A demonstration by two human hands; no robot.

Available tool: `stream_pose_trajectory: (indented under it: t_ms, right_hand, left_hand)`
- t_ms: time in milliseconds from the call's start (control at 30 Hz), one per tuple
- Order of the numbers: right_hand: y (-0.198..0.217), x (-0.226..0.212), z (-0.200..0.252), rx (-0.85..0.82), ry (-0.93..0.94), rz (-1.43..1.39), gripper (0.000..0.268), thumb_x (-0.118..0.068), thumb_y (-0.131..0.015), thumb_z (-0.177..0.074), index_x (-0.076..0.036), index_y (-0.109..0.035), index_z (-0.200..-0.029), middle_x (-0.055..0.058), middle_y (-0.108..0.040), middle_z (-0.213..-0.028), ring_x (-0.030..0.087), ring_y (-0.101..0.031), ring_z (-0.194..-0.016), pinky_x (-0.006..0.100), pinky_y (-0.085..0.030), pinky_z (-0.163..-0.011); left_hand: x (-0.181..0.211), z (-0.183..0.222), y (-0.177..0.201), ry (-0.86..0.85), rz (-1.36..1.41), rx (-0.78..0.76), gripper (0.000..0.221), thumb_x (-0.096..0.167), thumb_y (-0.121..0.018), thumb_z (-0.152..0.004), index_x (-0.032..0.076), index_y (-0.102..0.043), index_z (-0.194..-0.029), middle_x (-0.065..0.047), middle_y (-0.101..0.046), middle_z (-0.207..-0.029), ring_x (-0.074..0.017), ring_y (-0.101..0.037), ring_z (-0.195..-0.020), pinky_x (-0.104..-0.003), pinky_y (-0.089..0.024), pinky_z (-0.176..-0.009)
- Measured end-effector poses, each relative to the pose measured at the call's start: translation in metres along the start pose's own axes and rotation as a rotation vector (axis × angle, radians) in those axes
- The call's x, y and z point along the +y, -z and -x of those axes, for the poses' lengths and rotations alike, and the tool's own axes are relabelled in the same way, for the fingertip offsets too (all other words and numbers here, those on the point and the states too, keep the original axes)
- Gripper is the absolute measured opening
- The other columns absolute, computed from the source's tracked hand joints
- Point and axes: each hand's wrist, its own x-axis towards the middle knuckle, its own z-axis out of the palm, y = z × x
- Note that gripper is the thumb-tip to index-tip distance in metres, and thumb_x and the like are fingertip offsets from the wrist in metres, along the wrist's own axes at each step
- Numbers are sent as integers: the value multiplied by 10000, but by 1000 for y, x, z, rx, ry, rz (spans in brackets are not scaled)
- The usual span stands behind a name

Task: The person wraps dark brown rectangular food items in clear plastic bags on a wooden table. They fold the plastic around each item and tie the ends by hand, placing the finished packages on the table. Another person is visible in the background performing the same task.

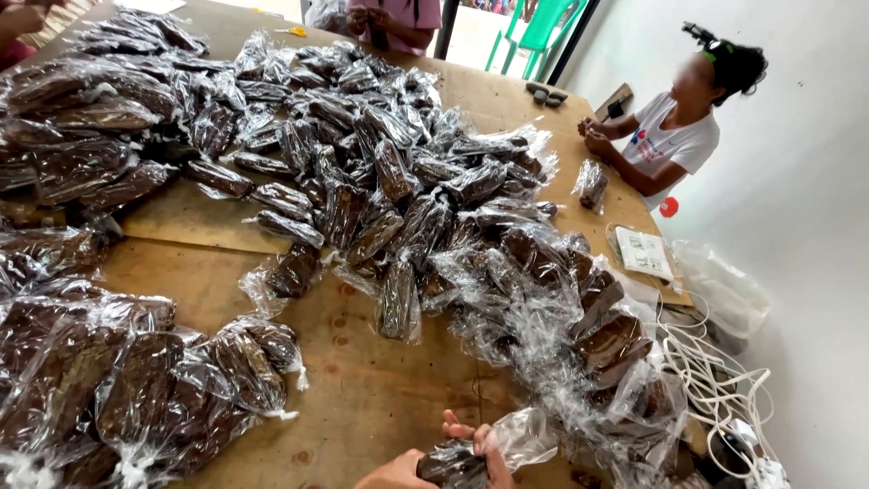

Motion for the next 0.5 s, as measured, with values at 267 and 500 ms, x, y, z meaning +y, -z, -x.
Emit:
stream_pose_trajectory:
  t_ms: [267,500]
  right_hand:
    - [-85,6,-5,401,169,30,367,-330,-550,-1019,-130,-402,-748,12,-324,-468,186,-391,-410,397,-503,-618]
    - [-86,5,0,468,187,-82,356,-299,-577,-989,-141,-416,-713,-30,-286,-420,129,-280,-334,310,-361,-429]
  left_hand:
    - [-127,-80,7,-336,273,-223,680,671,-924,-615,108,-631,-858,99,-560,-773,-5,-467,-736,-158,-319,-617]
    - [-122,-74,-1,-293,244,-175,678,691,-935,-579,129,-604,-763,106,-528,-717,-5,-432,-683,-162,-296,-584]
